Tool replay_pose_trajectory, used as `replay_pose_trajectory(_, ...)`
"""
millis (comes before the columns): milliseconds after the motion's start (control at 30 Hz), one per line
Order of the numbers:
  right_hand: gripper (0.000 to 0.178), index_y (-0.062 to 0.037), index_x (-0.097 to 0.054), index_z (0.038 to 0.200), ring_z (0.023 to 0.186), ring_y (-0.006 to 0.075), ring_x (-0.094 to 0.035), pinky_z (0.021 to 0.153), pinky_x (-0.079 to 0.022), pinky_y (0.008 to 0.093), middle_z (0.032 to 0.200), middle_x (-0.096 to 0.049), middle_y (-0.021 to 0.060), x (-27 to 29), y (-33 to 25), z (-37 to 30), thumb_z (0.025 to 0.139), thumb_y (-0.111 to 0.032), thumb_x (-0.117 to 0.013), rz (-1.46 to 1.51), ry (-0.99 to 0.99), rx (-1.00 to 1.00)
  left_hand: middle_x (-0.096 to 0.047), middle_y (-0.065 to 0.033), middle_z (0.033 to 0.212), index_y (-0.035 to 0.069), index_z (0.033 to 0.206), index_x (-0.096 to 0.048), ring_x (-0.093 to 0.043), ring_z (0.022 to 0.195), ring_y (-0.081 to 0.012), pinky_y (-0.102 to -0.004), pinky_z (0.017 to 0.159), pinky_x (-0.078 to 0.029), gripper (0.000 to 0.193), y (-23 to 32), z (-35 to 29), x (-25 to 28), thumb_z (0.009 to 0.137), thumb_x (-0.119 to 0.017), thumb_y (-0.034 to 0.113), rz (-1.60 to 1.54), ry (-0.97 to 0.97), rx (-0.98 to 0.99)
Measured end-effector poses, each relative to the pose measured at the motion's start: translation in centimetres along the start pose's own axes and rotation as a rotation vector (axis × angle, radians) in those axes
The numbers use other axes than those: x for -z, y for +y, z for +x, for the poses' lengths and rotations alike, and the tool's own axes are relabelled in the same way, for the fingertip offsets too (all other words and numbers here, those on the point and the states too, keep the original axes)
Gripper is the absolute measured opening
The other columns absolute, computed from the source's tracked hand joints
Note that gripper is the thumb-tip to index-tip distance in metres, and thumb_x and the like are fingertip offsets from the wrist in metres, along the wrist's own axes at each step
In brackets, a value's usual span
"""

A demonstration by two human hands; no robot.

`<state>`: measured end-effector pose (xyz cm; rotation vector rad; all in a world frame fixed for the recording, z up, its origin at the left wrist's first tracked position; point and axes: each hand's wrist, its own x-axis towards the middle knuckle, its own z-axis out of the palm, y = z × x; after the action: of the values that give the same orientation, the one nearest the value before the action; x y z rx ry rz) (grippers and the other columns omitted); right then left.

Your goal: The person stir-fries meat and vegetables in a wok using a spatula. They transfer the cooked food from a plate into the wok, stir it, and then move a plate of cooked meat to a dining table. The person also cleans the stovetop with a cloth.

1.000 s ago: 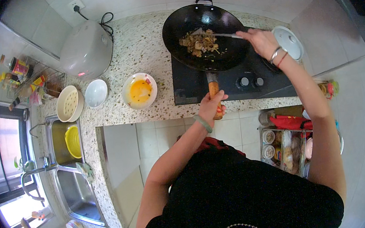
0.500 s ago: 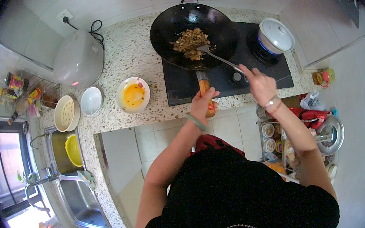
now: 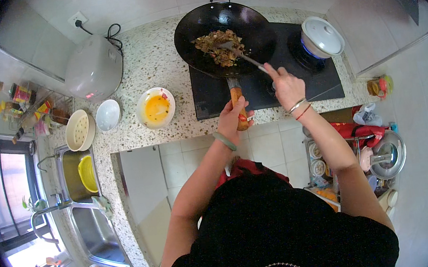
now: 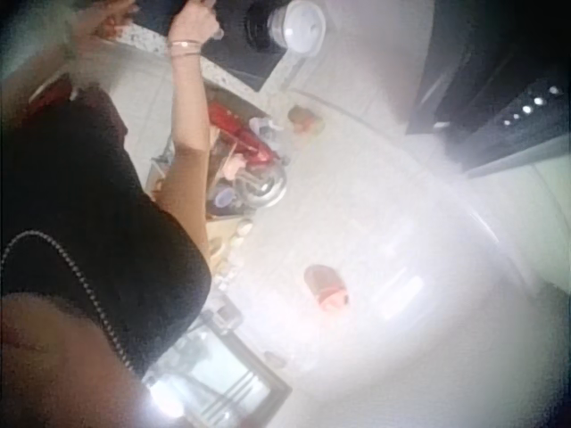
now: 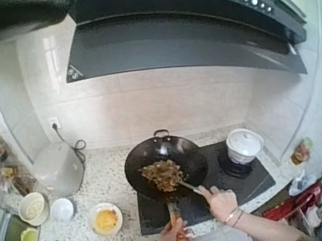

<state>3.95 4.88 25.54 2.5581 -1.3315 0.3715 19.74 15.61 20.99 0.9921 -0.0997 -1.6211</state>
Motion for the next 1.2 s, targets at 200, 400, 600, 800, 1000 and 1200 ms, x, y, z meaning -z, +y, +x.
replay_pose_trajectory(200, 0.055, -0.0218, -0.051, 0.125, 0.062, 0.0264, -0.061, 0.049, -0.048, 0.0392, 0.081, -0.053, 0.0072, 1.8, 2.2, -4.1, 0.074, -0.002, -0.053, -0.066, -0.065, -0.043, -0.057, -0.0065, 0.103, 0.007, 0.122, -0.046, -0.060, 0.085, -0.0210, -0.0352, 0.061, -0.053, 0.044, -0.7, -0.5, 0.8, 0.086, -0.063, 0.028, -0.057, 0.080, -0.086)
replay_pose_trajectory(400, 0.053, -0.0204, -0.052, 0.123, 0.064, 0.0269, -0.062, 0.049, -0.049, 0.0384, 0.084, -0.054, 0.0076, 1.2, 2.3, -3.0, 0.074, -0.001, -0.054, -0.058, -0.050, -0.110, -0.058, -0.0059, 0.103, 0.007, 0.122, -0.046, -0.060, 0.085, -0.0191, -0.0362, 0.064, -0.053, 0.042, -1.9, 0.6, 1.4, 0.088, -0.059, 0.028, -0.112, 0.142, -0.171)
replay_pose_trajectory(600, 0.049, -0.0209, -0.053, 0.122, 0.060, 0.0270, -0.062, 0.050, -0.050, 0.0377, 0.084, -0.056, 0.0074, 4.1, 0.5, -4.1, 0.076, -0.002, -0.052, 0.030, -0.092, -0.011, -0.058, -0.0043, 0.106, 0.009, 0.123, -0.047, -0.056, 0.093, -0.0152, -0.0337, 0.075, -0.049, 0.039, -1.4, 0.1, 1.8, 0.090, -0.056, 0.029, -0.047, 0.205, -0.267)
replay_pose_trajectory(800, 0.054, -0.0201, -0.051, 0.123, 0.062, 0.0304, -0.061, 0.051, -0.049, 0.0414, 0.085, -0.055, 0.0087, 1.5, 1.5, -2.4, 0.073, 0.000, -0.055, 0.015, -0.093, -0.060, -0.054, -0.0036, 0.118, 0.010, 0.129, -0.044, -0.049, 0.108, -0.0141, -0.0328, 0.084, -0.042, 0.045, -0.7, -0.8, 1.0, 0.090, -0.055, 0.031, 0.042, 0.265, -0.350)
replay_pose_trajectory(1000, 0.051, -0.0207, -0.051, 0.122, 0.062, 0.0324, -0.061, 0.051, -0.049, 0.0417, 0.089, -0.057, 0.0094, 1.7, 0.8, -2.7, 0.075, -0.002, -0.053, 0.070, -0.042, -0.109, -0.048, -0.0023, 0.127, 0.012, 0.132, -0.043, -0.043, 0.117, -0.0164, -0.0323, 0.091, -0.035, 0.047, 0.0, -1.6, 0.3, 0.090, -0.054, 0.030, 0.031, 0.266, -0.446)
replay_pose_trajectory(1200, 0.051, -0.0194, -0.051, 0.123, 0.065, 0.0320, -0.061, 0.056, -0.049, 0.0422, 0.088, -0.058, 0.0092, 1.7, -0.5, -2.6, 0.075, -0.004, -0.055, 0.192, -0.134, -0.068, -0.048, -0.0045, 0.127, 0.011, 0.134, -0.040, -0.043, 0.117, -0.0174, -0.0348, 0.093, -0.034, 0.050, 0.3, -1.9, -0.1, 0.090, -0.053, 0.031, 0.065, 0.263, -0.487)
